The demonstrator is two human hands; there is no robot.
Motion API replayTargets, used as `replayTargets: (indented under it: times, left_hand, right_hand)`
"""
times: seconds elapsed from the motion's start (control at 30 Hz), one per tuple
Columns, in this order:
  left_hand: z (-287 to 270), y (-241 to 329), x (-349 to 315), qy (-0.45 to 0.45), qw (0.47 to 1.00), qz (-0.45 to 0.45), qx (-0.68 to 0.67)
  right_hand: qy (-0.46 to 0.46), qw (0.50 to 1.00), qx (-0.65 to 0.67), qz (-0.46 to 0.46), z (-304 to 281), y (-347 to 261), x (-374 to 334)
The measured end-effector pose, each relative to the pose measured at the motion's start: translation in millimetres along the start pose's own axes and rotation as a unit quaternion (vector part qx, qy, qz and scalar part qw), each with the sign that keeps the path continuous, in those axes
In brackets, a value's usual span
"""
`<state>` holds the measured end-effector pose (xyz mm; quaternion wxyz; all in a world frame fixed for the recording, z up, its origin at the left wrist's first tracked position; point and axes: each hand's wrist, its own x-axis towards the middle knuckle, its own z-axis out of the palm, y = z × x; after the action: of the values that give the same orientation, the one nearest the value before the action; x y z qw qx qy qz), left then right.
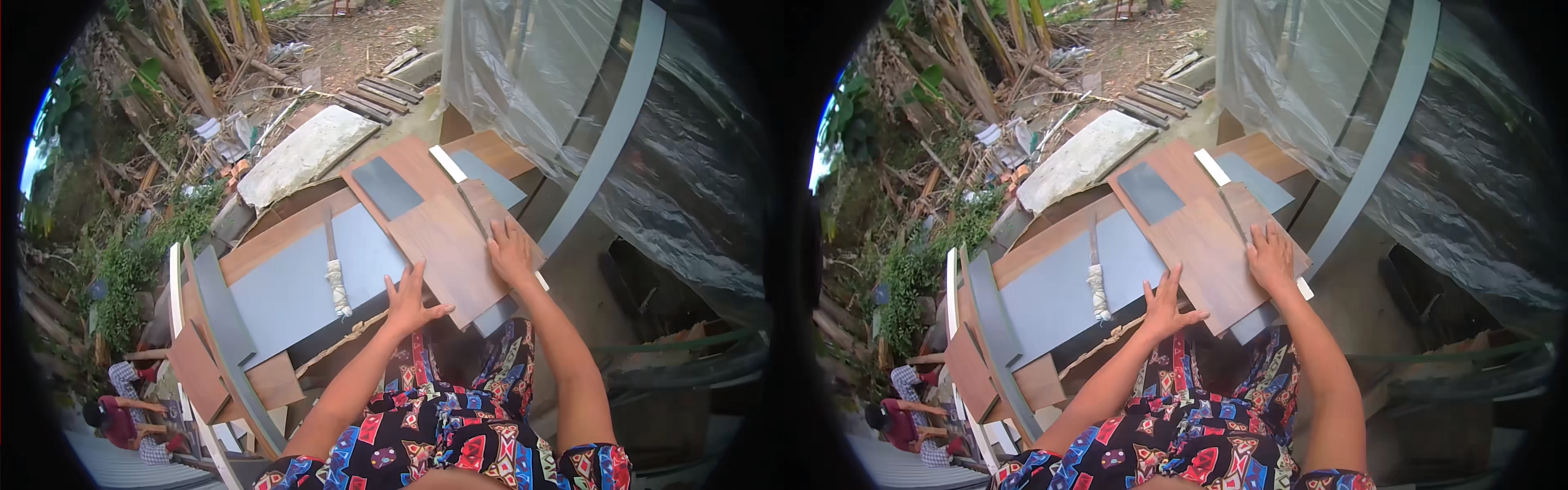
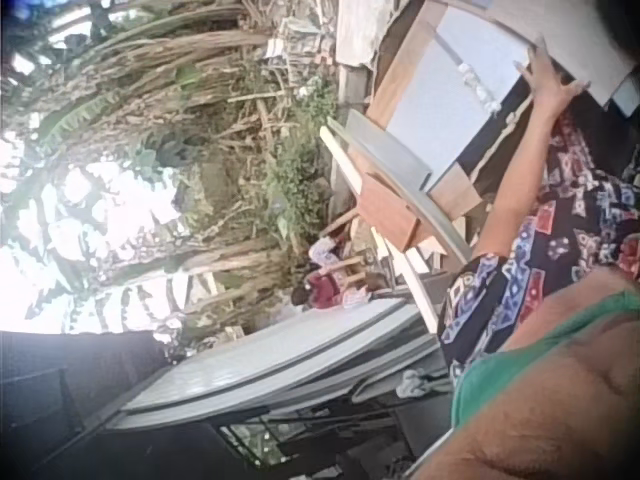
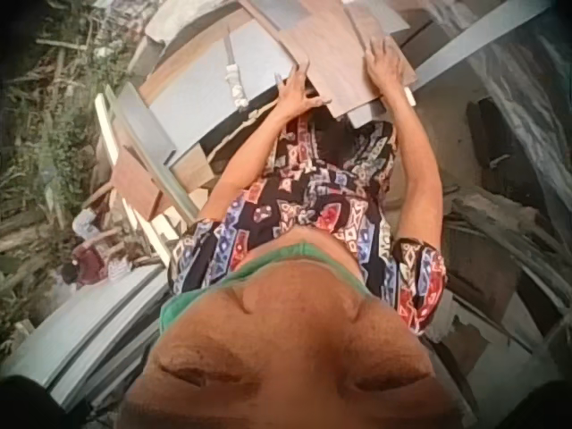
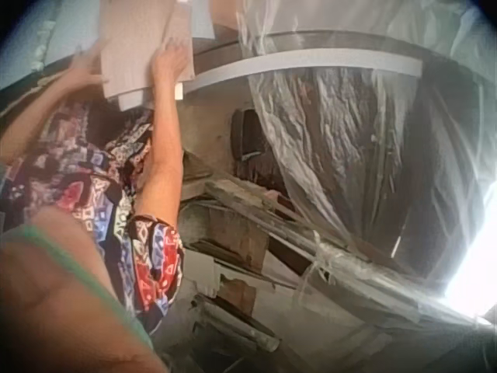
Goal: The recorder is inspecting and organizing various wooden furniture panels on a workbench.
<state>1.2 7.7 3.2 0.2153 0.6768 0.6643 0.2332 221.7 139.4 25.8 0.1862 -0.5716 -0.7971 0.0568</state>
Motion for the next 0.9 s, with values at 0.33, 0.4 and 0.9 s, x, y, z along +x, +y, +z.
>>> replayTargets:
  times: [0.33,0.4,0.9]
  left_hand:
    - [-6,-2,-7,0.026,1.000,-0.002,-0.010]
    - [-5,-2,-6,0.024,1.000,0.003,-0.016]
    - [3,-8,-7,0.045,0.999,0.012,-0.007]
  right_hand:
    - [-0.001,0.996,0.020,-0.091,39,-65,45]
    - [-0.005,0.995,0.020,-0.099,47,-79,57]
    - [-0.006,0.977,0.054,-0.206,17,-81,-18]
